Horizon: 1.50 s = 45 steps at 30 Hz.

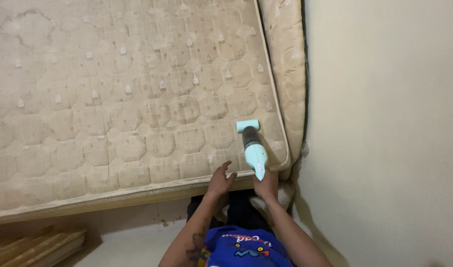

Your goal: The person uses a handheld vacuum cleaner to clean the surface of a mattress. They move the vacuum back and forth across the mattress, covering different sections systematically.

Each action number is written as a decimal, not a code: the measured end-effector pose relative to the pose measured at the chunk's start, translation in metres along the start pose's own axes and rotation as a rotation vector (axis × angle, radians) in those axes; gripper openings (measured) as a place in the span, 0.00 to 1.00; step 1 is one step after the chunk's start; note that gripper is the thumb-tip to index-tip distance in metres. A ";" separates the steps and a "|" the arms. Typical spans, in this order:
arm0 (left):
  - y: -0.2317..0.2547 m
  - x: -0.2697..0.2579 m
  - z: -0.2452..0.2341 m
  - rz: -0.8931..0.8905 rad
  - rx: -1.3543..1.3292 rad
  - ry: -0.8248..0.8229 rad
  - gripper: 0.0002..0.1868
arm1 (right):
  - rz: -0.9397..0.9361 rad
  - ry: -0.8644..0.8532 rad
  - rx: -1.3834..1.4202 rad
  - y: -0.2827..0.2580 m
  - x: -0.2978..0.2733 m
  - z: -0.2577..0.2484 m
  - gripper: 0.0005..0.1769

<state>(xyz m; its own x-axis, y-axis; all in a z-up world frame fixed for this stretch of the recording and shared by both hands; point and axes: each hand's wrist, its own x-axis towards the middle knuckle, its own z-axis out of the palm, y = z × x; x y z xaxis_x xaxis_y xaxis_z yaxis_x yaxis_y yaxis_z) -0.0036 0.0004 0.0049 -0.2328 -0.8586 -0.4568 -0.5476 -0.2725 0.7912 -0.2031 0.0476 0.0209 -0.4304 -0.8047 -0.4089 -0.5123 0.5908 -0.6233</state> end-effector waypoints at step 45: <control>0.033 0.000 0.021 -0.002 0.056 -0.085 0.34 | 0.151 0.060 -0.047 0.046 -0.018 -0.005 0.19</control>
<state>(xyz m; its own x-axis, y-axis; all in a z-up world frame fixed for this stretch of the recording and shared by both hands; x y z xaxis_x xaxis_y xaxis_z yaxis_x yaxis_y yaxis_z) -0.0384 0.0000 0.0226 -0.2984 -0.8173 -0.4930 -0.5917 -0.2469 0.7674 -0.2222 0.0893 0.0028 -0.5480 -0.7023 -0.4545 -0.4717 0.7081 -0.5254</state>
